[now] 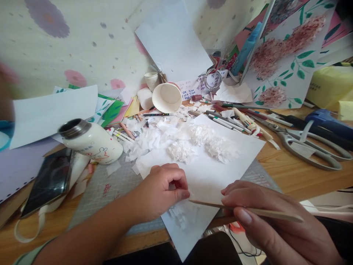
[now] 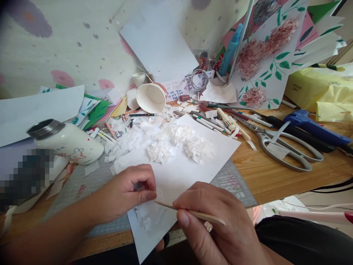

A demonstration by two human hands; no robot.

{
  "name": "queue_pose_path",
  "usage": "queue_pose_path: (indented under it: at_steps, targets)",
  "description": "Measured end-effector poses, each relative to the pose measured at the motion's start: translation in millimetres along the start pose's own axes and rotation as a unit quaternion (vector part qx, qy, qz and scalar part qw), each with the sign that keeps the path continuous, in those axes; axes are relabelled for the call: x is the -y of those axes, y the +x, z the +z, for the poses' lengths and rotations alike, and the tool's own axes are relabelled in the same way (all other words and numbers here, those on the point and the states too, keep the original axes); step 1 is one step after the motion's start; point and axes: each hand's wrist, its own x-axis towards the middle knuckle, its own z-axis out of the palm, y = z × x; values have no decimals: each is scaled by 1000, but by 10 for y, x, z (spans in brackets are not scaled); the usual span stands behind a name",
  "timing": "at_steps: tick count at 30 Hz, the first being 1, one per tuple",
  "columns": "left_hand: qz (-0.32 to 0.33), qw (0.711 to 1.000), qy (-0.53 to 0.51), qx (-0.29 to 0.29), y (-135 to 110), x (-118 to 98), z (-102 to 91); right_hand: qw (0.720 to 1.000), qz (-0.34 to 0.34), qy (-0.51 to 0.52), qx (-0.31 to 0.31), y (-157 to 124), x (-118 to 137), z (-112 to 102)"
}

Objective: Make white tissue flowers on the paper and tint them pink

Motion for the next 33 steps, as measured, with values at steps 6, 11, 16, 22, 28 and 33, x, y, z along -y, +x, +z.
queue_pose_path:
  at_steps: [6,11,16,22,28,33]
  targets:
    - [-5,1000,12,8,8,3,11,995,-21,-75,-55,-83,5,20]
    - [10,1000,18,5,22,-1,36,993,-56,-101,-31,-69,7,111]
    - [43,998,30,18,27,2,27,989,-89,-118,-5,-16,-14,203]
    - [61,996,49,35,-15,22,-102,988,-88,-125,24,41,26,210]
    - [70,991,100,57,-35,35,-148,988,-40,-127,78,21,63,141]
    - [89,987,118,57,-36,40,-135,998,55,-17,24,-68,-12,42]
